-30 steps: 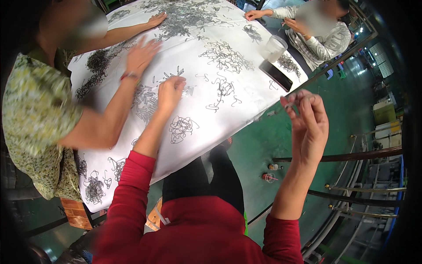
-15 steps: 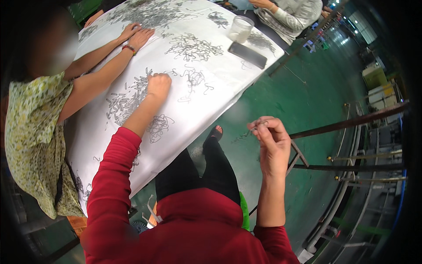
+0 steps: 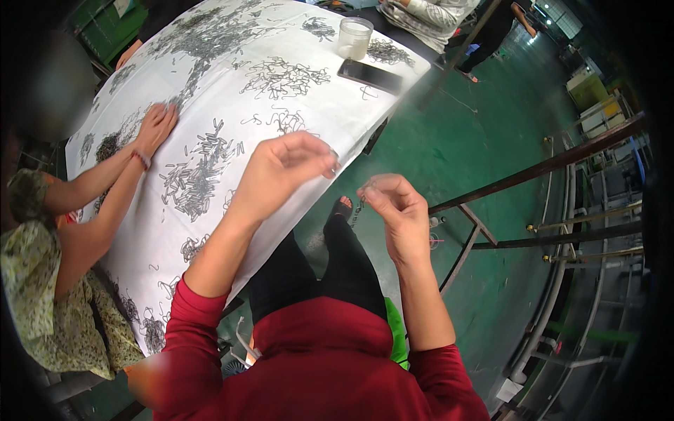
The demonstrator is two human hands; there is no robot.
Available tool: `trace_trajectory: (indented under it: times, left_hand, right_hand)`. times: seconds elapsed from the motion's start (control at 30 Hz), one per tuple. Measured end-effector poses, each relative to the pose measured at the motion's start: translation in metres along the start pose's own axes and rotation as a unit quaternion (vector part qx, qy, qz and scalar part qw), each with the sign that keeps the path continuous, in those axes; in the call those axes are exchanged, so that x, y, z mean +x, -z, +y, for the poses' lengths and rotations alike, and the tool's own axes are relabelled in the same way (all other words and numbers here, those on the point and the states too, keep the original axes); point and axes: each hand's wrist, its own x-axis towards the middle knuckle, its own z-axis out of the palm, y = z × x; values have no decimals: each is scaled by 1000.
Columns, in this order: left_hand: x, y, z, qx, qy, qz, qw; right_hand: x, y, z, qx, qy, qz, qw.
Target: The person picks small metal wire pieces from a white table and links them together by hand to form a chain. They repeatedly pick, twist, and connect the wires, then hang the completed chain on a nearby metal frame.
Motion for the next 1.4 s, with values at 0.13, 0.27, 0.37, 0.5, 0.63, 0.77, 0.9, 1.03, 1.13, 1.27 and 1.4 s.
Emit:
trace_trajectory:
  times: [0.13, 0.27, 0.37, 0.5, 0.63, 0.77, 0.9, 1.03, 1.13, 1.27, 1.4]
  left_hand:
    - [-7, -19, 21, 47, 11, -26, 998]
    - [-3, -17, 22, 68, -24, 1, 997]
    - [-5, -12, 22, 41, -23, 17, 999]
    - [-9, -9, 26, 8, 21, 18, 1000]
    - [-10, -6, 14, 26, -30, 37, 999]
    - [4, 36, -31, 422, 1, 187, 887]
    - [11, 83, -102, 658, -25, 215, 721]
    - [7, 105, -142, 614, 28, 222, 757]
    - [5, 118, -137, 551, 95, 191, 807]
    - [9, 127, -126, 544, 104, 175, 814]
    - [11, 134, -129, 523, 50, 106, 844]
  right_hand:
    - [0, -3, -1, -12, -5, -9, 1000]
    - [6, -6, -2, 18, -14, -19, 1000]
    - [10, -7, -6, 34, -16, -35, 999]
    - [13, -11, -9, 17, -9, -33, 999]
    - [15, -14, -10, -11, -5, -30, 999]
    - [17, -17, -8, -14, 4, -27, 1000]
    - [17, -18, -3, -15, -2, -23, 1000]
    - [17, -19, 1, -14, -3, -28, 1000]
    - [16, -19, 3, -8, -5, -29, 1000]
    - [14, -21, 4, 5, -3, -31, 1000]
    - [14, -20, 1, -21, -9, -30, 999]
